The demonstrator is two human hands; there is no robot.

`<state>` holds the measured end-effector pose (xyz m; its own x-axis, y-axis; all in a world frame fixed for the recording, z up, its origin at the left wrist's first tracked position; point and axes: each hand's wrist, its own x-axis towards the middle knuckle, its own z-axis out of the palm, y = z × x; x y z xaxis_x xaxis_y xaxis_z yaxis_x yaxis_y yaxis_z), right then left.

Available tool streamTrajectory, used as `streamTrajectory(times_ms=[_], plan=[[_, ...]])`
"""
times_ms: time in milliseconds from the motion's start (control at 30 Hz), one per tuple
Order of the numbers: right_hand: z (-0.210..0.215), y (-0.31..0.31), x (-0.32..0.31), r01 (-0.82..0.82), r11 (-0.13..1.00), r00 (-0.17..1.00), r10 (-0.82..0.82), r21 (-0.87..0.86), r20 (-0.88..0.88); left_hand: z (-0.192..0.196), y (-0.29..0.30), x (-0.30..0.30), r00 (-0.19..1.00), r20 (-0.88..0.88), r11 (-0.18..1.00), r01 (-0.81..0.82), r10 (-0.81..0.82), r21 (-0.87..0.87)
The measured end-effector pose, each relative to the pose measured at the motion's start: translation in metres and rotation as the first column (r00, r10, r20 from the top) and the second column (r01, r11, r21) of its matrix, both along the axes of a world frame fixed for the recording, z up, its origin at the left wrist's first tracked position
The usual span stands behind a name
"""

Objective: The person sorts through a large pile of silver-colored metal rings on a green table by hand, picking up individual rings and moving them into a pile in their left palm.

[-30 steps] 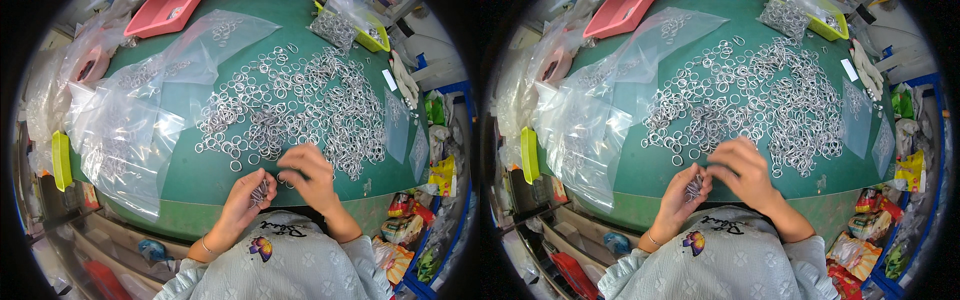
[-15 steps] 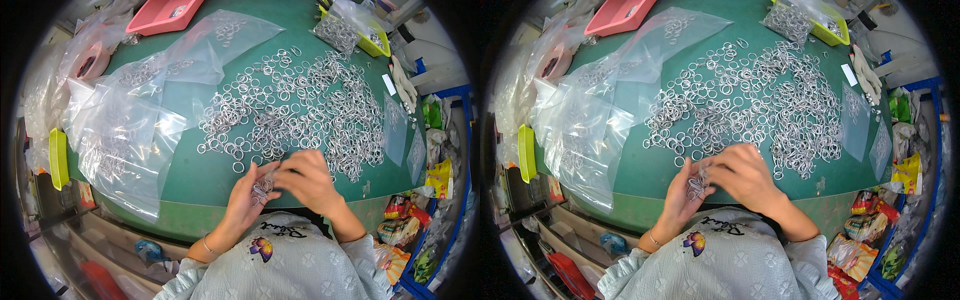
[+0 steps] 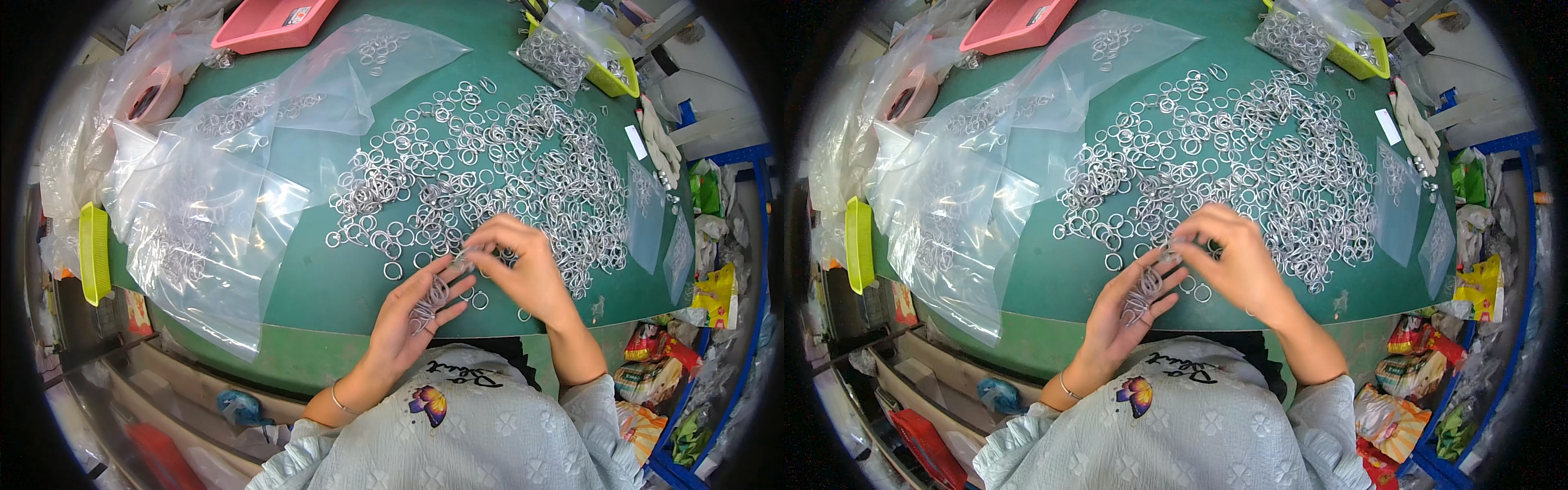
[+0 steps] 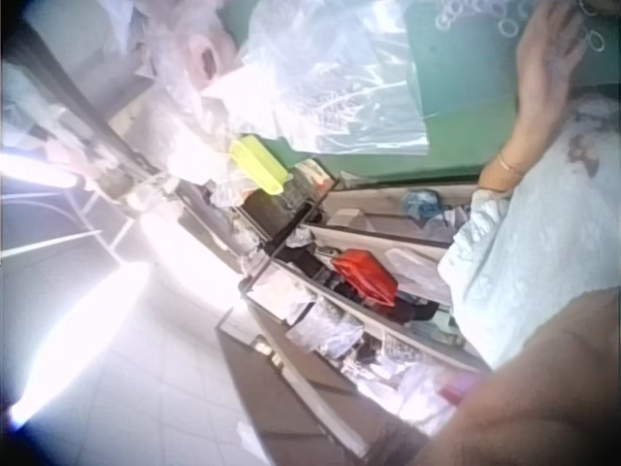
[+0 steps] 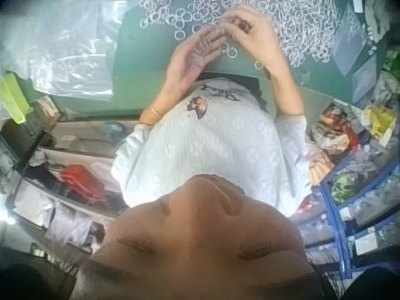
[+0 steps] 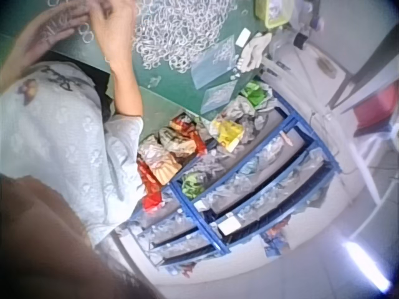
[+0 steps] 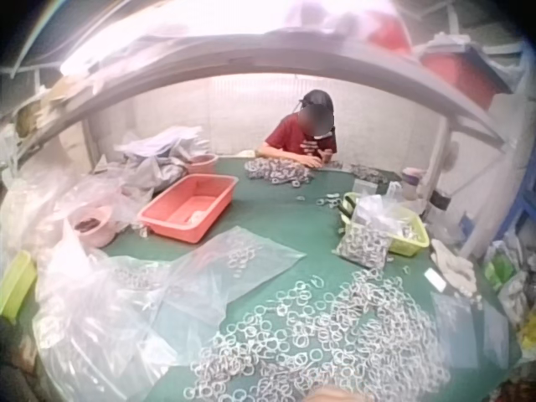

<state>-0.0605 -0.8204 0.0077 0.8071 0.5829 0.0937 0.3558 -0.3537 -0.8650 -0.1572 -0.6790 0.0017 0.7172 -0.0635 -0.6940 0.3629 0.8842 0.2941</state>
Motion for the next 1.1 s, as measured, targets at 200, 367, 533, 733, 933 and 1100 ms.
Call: streamTrajectory(times_ms=[200, 367, 533, 733, 933, 1100], plan=[[-0.005, 0.007, 0.013, 0.282, 0.943, 0.782, -0.117, -0.179, 0.613, -0.033, 0.005, -0.014, 0.985, 0.165, 0.998, 0.058, -0.052, -0.035], [-0.014, -0.006, 0.024, 0.29, 0.924, 0.873, -0.15, -0.248, 0.464, -0.033, 0.012, -0.016, 0.974, 0.207, 0.992, 0.107, -0.093, -0.06], [0.0, -0.011, 0.015, 0.163, 0.975, 0.987, -0.159, -0.151, 0.033, -0.045, 0.012, -0.021, 0.968, 0.246, 0.977, 0.104, -0.056, -0.188], [0.013, 0.001, 0.0, -0.252, 0.966, 0.968, 0.251, -0.063, -0.026, 0.005, 0.003, 0.002, 0.994, -0.063, 0.996, 0.085, -0.084, 0.006], [-0.023, 0.02, 0.038, -0.01, 0.977, 0.908, 0.098, -0.213, 0.408, -0.038, 0.01, -0.02, 0.933, 0.291, 0.958, 0.258, -0.212, -0.127], [-0.001, 0.015, 0.028, -0.161, 0.983, 0.967, 0.175, -0.087, 0.185, -0.027, 0.011, -0.02, 0.982, 0.148, 0.987, 0.135, -0.121, -0.083]])
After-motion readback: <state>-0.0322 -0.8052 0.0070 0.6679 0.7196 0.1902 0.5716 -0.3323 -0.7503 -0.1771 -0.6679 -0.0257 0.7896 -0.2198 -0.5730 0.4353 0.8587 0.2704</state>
